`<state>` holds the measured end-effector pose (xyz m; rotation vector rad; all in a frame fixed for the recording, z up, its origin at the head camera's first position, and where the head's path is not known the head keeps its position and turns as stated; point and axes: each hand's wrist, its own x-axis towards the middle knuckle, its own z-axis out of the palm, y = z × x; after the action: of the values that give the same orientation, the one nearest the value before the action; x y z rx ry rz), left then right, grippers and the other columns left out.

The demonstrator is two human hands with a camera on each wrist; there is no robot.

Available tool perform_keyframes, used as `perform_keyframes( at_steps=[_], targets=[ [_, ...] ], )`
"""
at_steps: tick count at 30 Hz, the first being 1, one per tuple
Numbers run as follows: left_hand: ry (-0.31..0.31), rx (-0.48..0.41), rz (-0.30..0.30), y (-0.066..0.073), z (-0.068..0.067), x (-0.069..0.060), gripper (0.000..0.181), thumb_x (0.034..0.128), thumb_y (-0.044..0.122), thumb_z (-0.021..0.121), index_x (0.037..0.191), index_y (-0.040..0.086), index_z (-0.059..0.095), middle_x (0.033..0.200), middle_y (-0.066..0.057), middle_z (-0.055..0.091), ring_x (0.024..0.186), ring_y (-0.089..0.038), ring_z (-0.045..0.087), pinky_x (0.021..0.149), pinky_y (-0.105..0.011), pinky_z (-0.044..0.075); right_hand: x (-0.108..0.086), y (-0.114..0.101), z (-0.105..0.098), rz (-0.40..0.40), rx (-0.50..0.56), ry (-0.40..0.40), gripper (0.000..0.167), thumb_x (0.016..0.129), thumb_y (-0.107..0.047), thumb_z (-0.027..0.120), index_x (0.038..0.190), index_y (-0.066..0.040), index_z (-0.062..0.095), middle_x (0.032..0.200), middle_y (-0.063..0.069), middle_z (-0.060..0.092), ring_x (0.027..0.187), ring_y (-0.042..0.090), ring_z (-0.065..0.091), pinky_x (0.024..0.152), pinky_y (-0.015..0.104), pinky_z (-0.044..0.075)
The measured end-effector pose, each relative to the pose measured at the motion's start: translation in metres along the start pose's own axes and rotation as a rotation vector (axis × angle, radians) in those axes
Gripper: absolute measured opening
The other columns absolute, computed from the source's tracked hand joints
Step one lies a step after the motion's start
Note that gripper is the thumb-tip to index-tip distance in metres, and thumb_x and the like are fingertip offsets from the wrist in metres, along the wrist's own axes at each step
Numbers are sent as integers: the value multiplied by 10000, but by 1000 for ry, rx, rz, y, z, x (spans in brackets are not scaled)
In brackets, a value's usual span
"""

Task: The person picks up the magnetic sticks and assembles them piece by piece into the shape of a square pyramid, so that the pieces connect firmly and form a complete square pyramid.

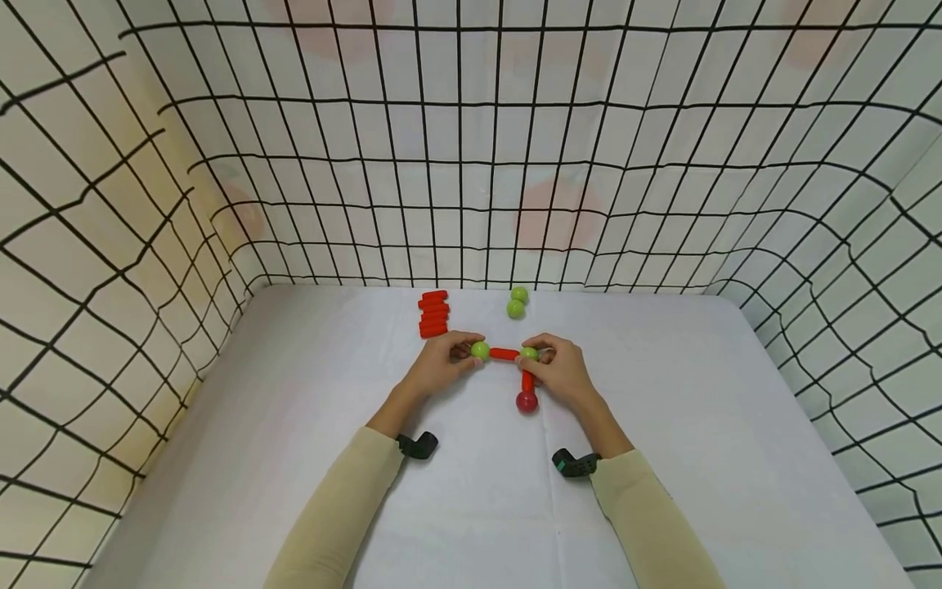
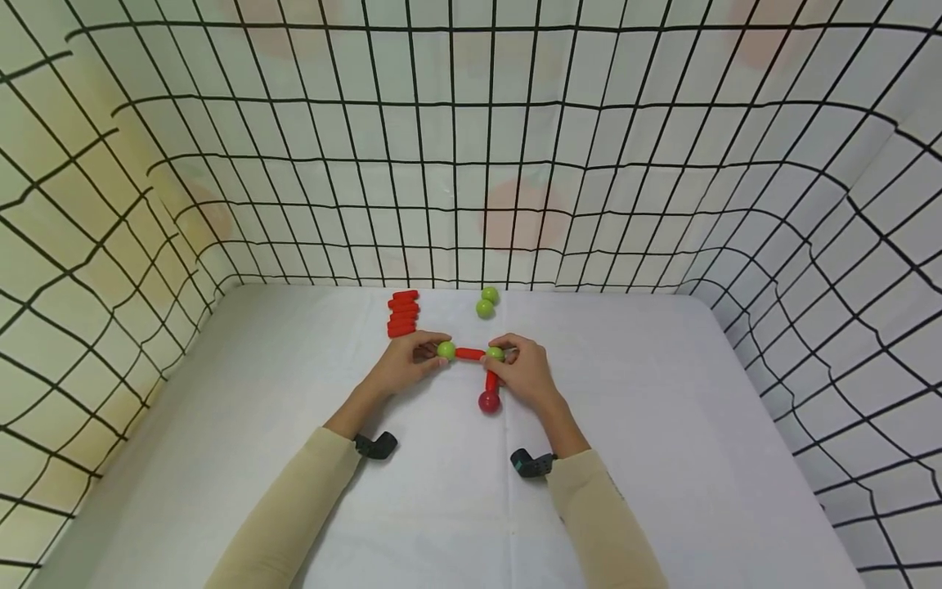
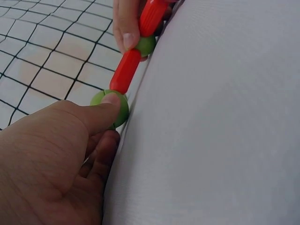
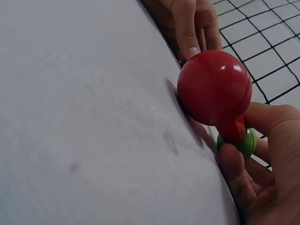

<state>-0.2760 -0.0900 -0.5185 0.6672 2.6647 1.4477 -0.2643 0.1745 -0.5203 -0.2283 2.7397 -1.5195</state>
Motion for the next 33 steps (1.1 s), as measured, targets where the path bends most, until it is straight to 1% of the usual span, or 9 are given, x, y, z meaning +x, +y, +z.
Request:
perform_keyframes(
  at_steps=[4,6,9,13,16,20,25,29,33],
  targets=[
    [2,1,-14,0,0,0,423,928,154,781,1340,155,687,1195,-19,709,1015,-154,657,955,-303,575,3,-4,-1,-57,-89,-10,344,902,-319,783,1200,-164,706,1092,62,670,702,204,516,593,266,423],
    [2,4,-22,-1,0,0,427,931,159,780,1347,147,683,1199,-17,709,1016,-152,661,958,-300,574,7,-6,0,-117,-137,-23,373,901,-327,778,1226,-160,702,1154,57,672,809,222,535,685,315,451],
    [0,6,-23,-1,-1,0,452,928,168,783,1363,125,668,1213,-19,714,1025,-157,672,966,-305,574,12,-8,3,-202,-160,-74,384,916,-300,763,1260,-140,703,1273,58,674,1035,261,588,903,422,500],
    [-4,28,-20,1,-5,-1,470,933,195,781,1376,109,653,1254,-29,712,1051,-177,683,983,-334,574,14,-8,7,-203,-139,-137,332,936,-250,755,1244,-129,727,1271,68,709,1184,274,620,1061,490,487],
    [35,75,-20,1,-12,-1,424,949,217,762,1351,118,672,1252,-38,710,1041,-192,679,971,-355,580,12,-8,7,-170,-126,-129,298,936,-247,758,1211,-134,743,1237,62,724,1167,266,628,1045,483,503],
    [130,167,-20,-2,-25,-2,347,969,221,733,1298,115,707,1225,-61,694,1053,-219,651,966,-377,572,7,-8,5,-141,-111,-114,275,944,-259,750,1195,-146,739,1219,53,722,1132,260,613,1020,466,508],
    [214,304,-58,-5,-42,-5,294,976,161,700,1260,92,727,1269,-121,660,1177,-304,597,1062,-447,520,2,-9,3,-107,-112,-94,257,943,-252,747,1183,-162,732,1166,41,725,1081,245,604,989,433,515],
    [201,396,-81,-9,-49,-8,316,987,124,661,1294,70,709,1303,-162,643,1206,-344,580,1084,-472,502,-1,-8,0,-108,-129,-67,247,930,-240,755,1161,-157,731,1079,40,732,1021,239,616,948,414,521],
    [173,429,-90,-11,-52,-10,364,988,117,658,1346,51,675,1293,-178,638,1179,-345,576,1026,-459,526,-5,-8,-3,-129,-141,-47,258,907,-222,766,1146,-129,731,1022,39,740,955,227,631,886,385,528]
  ],
)
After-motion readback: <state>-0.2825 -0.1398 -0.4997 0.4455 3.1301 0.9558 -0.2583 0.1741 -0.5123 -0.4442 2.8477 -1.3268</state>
